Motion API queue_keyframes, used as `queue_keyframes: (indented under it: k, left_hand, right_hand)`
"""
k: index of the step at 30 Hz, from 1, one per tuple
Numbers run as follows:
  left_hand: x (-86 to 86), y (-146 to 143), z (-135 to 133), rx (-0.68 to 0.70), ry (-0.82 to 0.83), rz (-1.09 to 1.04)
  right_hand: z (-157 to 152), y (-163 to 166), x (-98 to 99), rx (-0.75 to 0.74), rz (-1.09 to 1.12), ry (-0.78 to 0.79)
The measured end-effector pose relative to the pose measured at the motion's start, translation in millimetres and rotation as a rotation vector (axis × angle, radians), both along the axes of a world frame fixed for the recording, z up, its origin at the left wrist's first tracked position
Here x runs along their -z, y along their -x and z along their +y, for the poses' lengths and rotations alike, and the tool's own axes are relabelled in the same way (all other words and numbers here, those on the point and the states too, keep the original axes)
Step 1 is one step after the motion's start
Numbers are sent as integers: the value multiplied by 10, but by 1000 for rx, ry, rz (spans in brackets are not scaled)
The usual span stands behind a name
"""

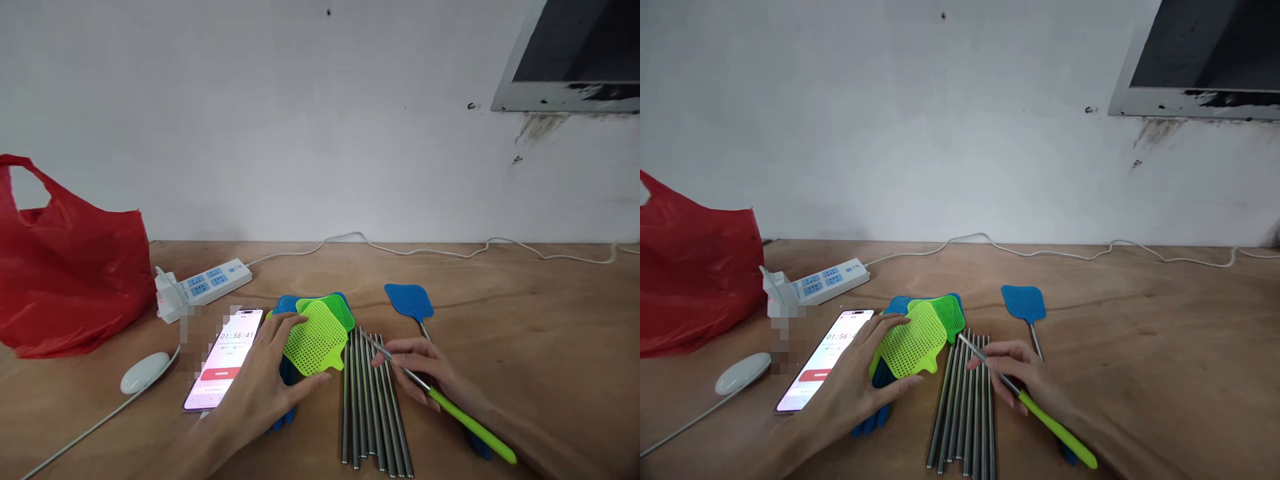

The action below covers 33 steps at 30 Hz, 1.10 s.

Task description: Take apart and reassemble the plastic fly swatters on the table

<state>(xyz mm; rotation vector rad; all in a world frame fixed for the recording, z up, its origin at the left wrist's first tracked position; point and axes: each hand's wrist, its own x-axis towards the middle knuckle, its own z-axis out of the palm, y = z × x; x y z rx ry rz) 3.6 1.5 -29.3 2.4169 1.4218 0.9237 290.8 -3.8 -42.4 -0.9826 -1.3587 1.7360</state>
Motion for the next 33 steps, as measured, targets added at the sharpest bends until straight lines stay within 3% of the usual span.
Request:
queue_keyframes:
  k: [4,8,16,20,24,33]
  left_hand:
    - [-11,-4,-9,-13,31,-12]
    - [-34,-16,-24,11,56,-5]
    - [-28,-7,-40,43,38,-30]
    - [-36,0,-10,15,76,-193]
    - [-21,15,41,-21,172,-435]
    - [-62,-11,-15,50,353,-551]
  right_hand:
    - [-48,6,-9,-234,-94,-11]
    - [-55,42,-7,-336,-123,-3]
    - [-71,61,-2,-261,-143,10]
    - [-75,58,13,-177,-131,-1]
    - [-62,57,0,-139,-126,-9]
    - [-94,78,4,-119,-121,8]
